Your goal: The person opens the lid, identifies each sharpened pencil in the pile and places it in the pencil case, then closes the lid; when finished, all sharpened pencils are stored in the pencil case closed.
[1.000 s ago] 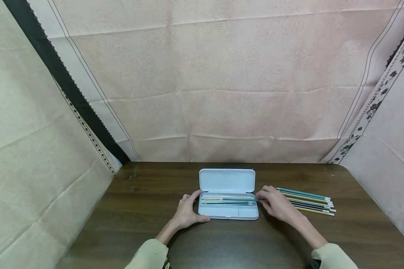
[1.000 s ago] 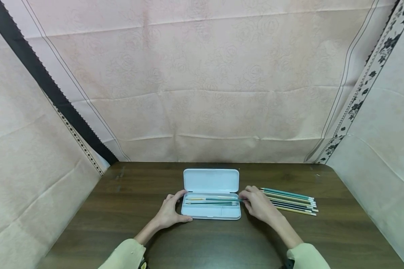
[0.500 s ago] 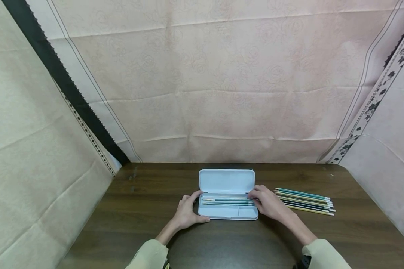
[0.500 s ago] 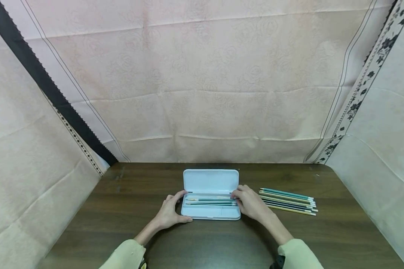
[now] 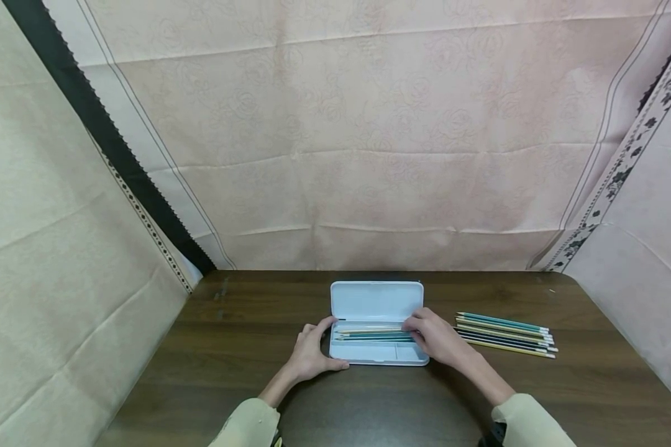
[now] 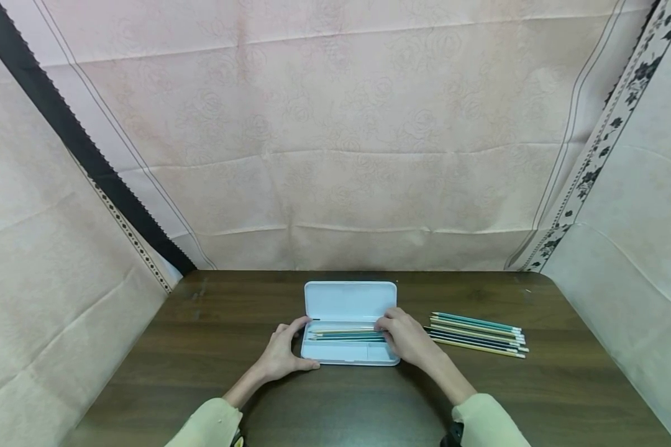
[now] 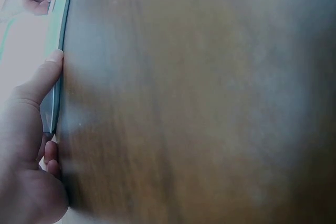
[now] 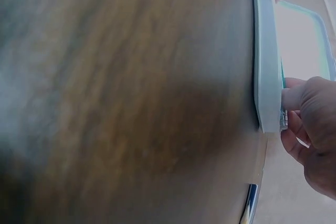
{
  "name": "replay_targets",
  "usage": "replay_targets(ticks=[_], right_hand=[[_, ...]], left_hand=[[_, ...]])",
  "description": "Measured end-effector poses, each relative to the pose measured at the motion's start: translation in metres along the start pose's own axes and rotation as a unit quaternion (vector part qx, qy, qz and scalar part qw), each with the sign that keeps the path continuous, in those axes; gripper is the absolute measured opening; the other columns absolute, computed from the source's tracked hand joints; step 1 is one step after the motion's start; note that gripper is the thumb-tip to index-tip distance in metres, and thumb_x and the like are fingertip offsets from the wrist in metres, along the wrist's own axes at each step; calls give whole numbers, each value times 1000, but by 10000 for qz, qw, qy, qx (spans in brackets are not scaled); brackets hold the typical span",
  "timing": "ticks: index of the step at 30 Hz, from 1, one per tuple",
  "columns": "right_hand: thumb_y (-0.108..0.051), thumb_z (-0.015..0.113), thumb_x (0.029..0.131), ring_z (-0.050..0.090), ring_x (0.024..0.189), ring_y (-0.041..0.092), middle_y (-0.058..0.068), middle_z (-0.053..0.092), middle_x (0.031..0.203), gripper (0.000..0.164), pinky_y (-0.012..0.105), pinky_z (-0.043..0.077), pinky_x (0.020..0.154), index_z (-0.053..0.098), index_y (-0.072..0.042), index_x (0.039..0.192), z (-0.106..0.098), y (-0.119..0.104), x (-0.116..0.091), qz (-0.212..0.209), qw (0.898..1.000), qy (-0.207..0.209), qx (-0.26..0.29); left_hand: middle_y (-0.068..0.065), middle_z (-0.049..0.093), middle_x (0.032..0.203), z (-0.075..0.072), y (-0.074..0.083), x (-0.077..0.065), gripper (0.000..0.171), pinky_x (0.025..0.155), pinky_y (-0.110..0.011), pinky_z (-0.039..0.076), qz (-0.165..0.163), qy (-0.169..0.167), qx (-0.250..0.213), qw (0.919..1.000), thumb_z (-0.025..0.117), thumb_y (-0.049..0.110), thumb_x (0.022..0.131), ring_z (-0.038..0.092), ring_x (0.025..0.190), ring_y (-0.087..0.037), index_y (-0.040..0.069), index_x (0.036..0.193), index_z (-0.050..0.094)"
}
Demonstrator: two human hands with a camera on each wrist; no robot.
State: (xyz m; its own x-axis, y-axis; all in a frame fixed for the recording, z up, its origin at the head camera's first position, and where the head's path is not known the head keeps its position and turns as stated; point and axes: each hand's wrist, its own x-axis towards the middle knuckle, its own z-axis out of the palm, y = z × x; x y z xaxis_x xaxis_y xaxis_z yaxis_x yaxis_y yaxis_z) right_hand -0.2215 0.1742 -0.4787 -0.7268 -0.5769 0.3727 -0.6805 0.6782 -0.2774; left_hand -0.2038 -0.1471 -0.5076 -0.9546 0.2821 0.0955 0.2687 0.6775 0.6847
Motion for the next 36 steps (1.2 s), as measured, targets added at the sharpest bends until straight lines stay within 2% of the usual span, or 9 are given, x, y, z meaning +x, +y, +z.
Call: replay_targets(ticks=[6, 12, 18, 24, 30, 36], right_hand=[[4, 81, 79, 54, 89, 18, 2, 61, 95, 21, 38, 53, 79, 76, -8, 96, 2, -1, 2, -98, 9998, 173, -18], [4, 80, 81, 54, 90, 18, 2, 61, 96, 21, 38, 53, 80, 76, -8, 97, 0, 0, 0, 6, 9998, 197, -5], [6, 79, 81, 56, 88, 16, 0, 63, 96, 23, 36, 53, 78, 76, -9, 98, -15, 10, -12, 205, 9991, 371, -2], [13, 78, 77, 59, 80, 11, -1, 64, 92, 29, 33, 54, 69, 74, -7, 99, -38, 32, -43, 165, 9970, 750, -35], [17, 77, 73, 59, 75, 7, -2, 63, 87, 33, 29, 50, 60, 73, -7, 93, -53, 56, -79, 70, 9939, 1065, -261], [16, 81, 68, 59, 75, 7, -6, 61, 87, 36, 28, 50, 60, 72, -12, 89, -64, 71, -111, 127, 9939, 984, -487]], left_hand=[[-13, 49, 124, 1, 1, 2, 95, 84, -48, 41, 6, 5, 12, 10000, 91, 47, 68, 42, 112, -30, 20, 147, 45], [-13, 49, 124, 1, 1, 4, 96, 84, -48, 41, -3, -4, 44, 10000, 91, 48, 68, 42, 113, -30, 20, 147, 45], [-12, 49, 124, 1, 2, 5, 96, 84, -48, 41, -5, -27, 11, 10000, 91, 48, 68, 41, 113, -30, 20, 147, 45], [-11, 48, 124, 2, 2, 5, 96, 84, -47, 42, -110, -74, -5, 9999, 91, 48, 68, 41, 113, -29, 22, 148, 45], [-12, 48, 124, 1, 2, 4, 96, 84, -47, 41, -45, -30, -9, 10000, 92, 47, 68, 41, 112, -30, 21, 147, 45], [-11, 51, 121, 1, 0, 1, 96, 83, -45, 42, -4, 51, 105, 9999, 93, 47, 66, 43, 110, -28, 20, 146, 46]])
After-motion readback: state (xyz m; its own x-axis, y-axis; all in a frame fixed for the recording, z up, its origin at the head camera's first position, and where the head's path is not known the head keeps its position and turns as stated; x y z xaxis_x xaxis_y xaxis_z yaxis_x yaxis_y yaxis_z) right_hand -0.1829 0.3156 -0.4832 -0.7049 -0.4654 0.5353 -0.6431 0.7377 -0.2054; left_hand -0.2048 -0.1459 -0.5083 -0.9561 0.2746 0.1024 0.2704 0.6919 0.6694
